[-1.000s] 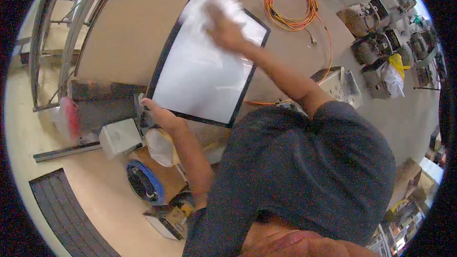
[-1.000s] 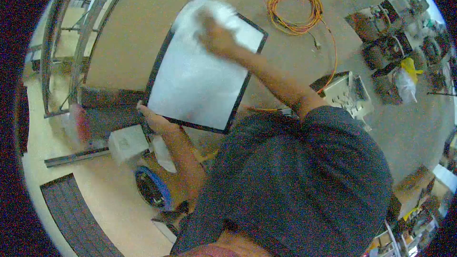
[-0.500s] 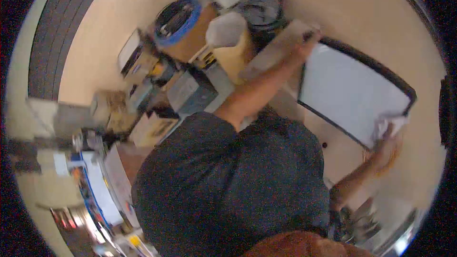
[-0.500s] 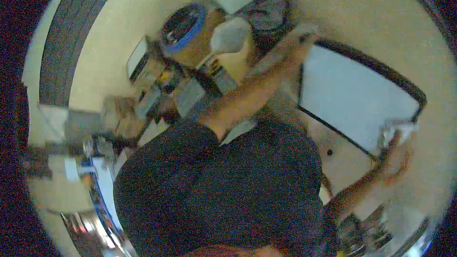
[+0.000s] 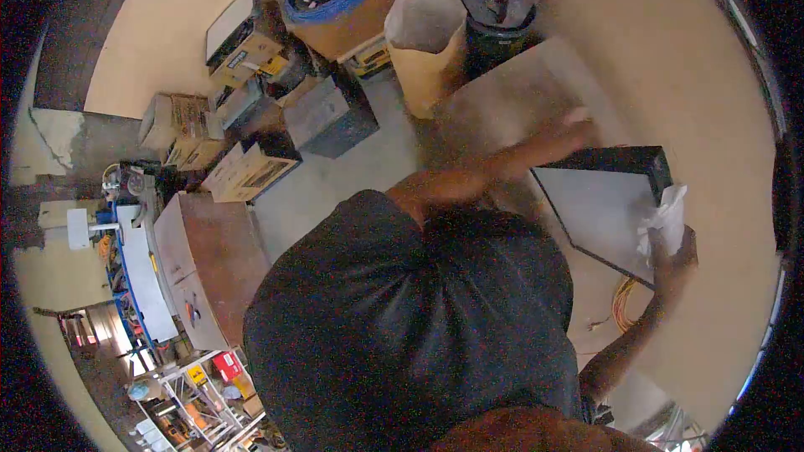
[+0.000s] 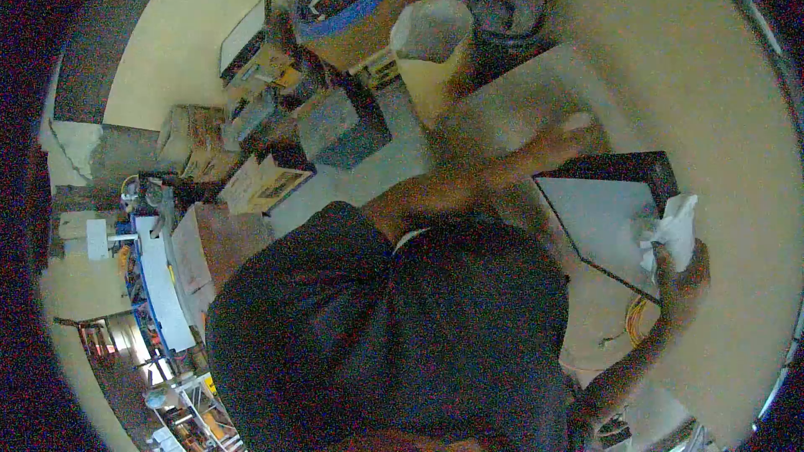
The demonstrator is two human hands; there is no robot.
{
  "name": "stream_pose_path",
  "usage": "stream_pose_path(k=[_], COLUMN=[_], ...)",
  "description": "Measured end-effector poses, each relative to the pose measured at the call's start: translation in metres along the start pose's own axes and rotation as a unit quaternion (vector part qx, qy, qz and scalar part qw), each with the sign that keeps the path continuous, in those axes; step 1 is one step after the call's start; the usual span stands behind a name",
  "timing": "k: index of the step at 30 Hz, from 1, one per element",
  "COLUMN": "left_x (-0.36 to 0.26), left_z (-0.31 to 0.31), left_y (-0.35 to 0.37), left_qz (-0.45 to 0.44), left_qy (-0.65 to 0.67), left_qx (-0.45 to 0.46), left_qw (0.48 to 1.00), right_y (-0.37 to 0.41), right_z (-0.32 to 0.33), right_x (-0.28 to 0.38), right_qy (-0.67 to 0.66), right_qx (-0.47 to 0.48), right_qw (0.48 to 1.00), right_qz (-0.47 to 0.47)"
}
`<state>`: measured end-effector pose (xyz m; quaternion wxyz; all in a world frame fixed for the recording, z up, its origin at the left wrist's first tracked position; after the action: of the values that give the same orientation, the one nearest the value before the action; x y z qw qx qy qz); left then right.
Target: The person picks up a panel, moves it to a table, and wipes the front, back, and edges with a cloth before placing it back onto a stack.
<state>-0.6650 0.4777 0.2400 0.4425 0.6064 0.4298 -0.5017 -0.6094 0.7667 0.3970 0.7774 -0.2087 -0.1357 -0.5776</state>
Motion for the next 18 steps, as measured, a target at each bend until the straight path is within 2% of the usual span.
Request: stream_pose_path(k=[1,2,3,5,6,8,10,12,13,15,16,17,18], left_x=[-0.052,-0.095,-0.117,-0.153,-0.149,-0.135,-0.133,-0.142,-0.148,-0.155,-0.156,-0.155,-0.155], left_z=[-0.015,-0.036,-0.051,-0.072,-0.08,-0.091,-0.109,-0.118,-0.121,-0.125,-0.126,-0.125,-0.122], left_y=[0.016,0.032,0.034,0.032,0.025,0.006,0.005,0.007,0.01,0.011,0.013,0.013,0.015], left_qz=[-0.064,-0.129,-0.128,-0.113,-0.113,-0.096,-0.078,-0.136,-0.152,-0.186,-0.218,-0.262,-0.318], left_qy=[-0.131,-0.259,-0.257,-0.213,-0.212,-0.164,-0.091,-0.124,-0.12,-0.129,-0.179,-0.259,-0.355], left_qx=[-0.063,-0.124,-0.123,-0.037,-0.032,-0.064,-0.033,-0.016,-0.001,0.017,0.012,-0.013,-0.046], left_qw=[0.987,0.949,0.95,0.97,0.97,0.98,0.992,0.983,0.981,0.974,0.959,0.929,0.878], right_y=[0.0,0.0,0.0,-0.004,-0.003,0.003,0.005,-0.002,-0.004,0.002,0.009,0.019,0.04], right_z=[0.001,0.007,0.013,0.026,0.025,0.031,0.03,0.012,0.022,0.026,0.031,0.038,0.044], right_x=[0.0,0.013,0.034,0.05,0.046,0.048,0.051,0.035,0.057,0.055,0.059,0.054,0.032], right_qy=[0.075,0.077,0.078,0.086,0.126,0.119,0.039,-0.021,0.015,0.044,0.071,0.091,0.099], right_qx=[-0.001,0.001,0.029,0.056,0.022,0.013,-0.01,-0.098,-0.064,-0.079,-0.051,-0.019,-0.022], right_qw=[0.997,0.997,0.996,0.993,0.991,0.989,0.997,0.99,0.997,0.995,0.996,0.996,0.994], right_qz=[0.011,0.01,-0.021,-0.055,-0.039,-0.086,-0.064,0.096,0.046,0.044,0.015,-0.009,-0.051])
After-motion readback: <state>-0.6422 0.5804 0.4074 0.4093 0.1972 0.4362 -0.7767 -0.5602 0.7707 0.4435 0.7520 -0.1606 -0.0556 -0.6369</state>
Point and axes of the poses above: each hand's wrist, its own y-axis away from the middle knuckle, its own z-axis out of the back of the hand, x = y × z, the point moved 5 cm from there along -y, towards the middle knuckle, and after that the axes turned 5 degrees about z, right-handed, at the moved point
